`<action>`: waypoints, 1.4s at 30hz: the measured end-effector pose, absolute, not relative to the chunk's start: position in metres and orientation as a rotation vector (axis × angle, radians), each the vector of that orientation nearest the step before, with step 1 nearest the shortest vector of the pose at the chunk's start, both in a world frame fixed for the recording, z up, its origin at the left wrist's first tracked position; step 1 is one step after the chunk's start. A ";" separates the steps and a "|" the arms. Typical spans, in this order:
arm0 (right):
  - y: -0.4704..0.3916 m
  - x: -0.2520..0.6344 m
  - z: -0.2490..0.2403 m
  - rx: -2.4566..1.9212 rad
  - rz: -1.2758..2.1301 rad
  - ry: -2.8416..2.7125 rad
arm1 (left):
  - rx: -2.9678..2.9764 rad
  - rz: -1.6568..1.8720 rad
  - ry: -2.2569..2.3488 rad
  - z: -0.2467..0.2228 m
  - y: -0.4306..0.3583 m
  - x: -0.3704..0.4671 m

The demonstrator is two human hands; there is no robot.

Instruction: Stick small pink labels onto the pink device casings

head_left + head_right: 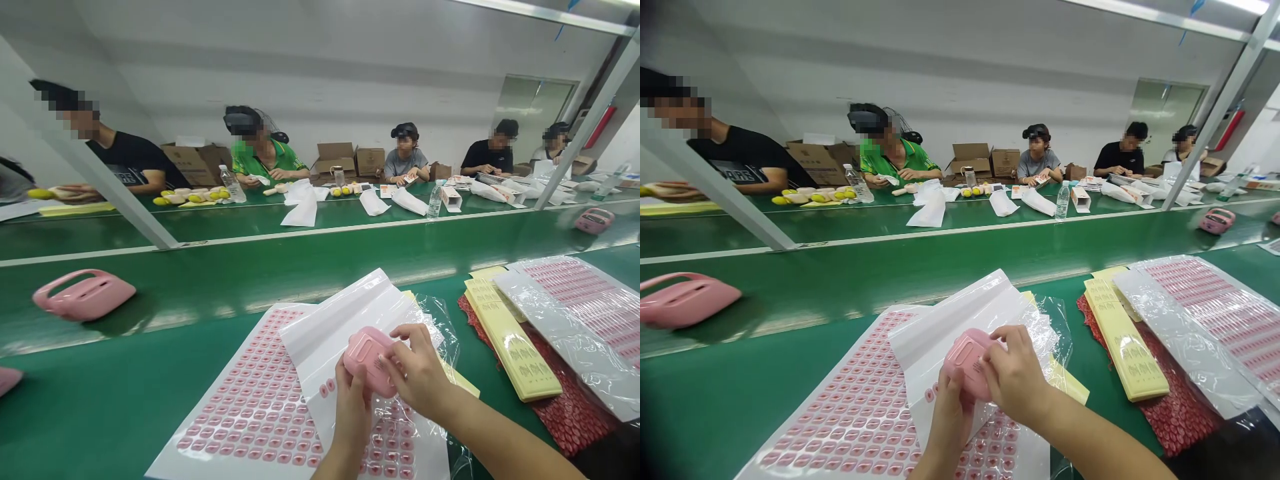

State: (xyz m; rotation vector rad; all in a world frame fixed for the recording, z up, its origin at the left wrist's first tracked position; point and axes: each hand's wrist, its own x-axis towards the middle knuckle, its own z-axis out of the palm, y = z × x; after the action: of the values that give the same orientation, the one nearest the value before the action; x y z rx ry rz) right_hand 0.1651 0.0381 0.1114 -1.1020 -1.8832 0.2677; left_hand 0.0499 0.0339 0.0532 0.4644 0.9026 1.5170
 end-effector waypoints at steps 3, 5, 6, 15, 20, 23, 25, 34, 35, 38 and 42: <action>0.028 0.169 0.115 -0.980 0.156 -1.870 | 0.446 1.498 0.820 0.057 0.036 0.047; 0.030 0.177 0.117 -1.017 0.245 -1.742 | 0.359 1.468 0.759 0.060 0.037 0.045; 0.034 0.182 0.116 -1.069 0.352 -1.660 | 0.297 1.445 0.731 0.061 0.038 0.044; 0.051 0.177 0.073 -1.197 1.478 -1.008 | 0.206 1.234 0.496 0.065 0.035 0.037; 0.055 0.169 0.076 -1.241 1.511 -0.892 | 0.371 1.314 0.592 0.061 0.033 0.039; 0.058 0.172 0.083 -1.233 1.541 -0.896 | 0.411 1.338 0.572 0.059 0.036 0.040; 0.060 0.172 0.085 -1.220 1.550 -0.936 | 0.320 1.295 0.562 0.059 0.041 0.039; 0.112 0.168 0.114 -1.102 1.151 -1.443 | 0.240 1.435 0.678 0.032 0.060 0.038; 0.128 0.170 0.122 -1.099 0.985 -1.554 | 0.358 1.428 0.746 0.027 0.060 0.041; 0.186 0.177 0.141 -1.179 0.529 -1.731 | 0.923 1.309 1.008 0.013 0.057 0.051; 0.267 0.186 0.149 -1.422 0.229 -1.660 | 1.525 1.313 1.208 -0.005 0.055 0.064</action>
State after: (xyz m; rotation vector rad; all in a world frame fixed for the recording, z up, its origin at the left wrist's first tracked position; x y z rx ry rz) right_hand 0.1858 0.2672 0.1491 -1.4216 -1.6602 0.2287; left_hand 0.0642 0.0553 -0.0054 1.5249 1.2078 1.3135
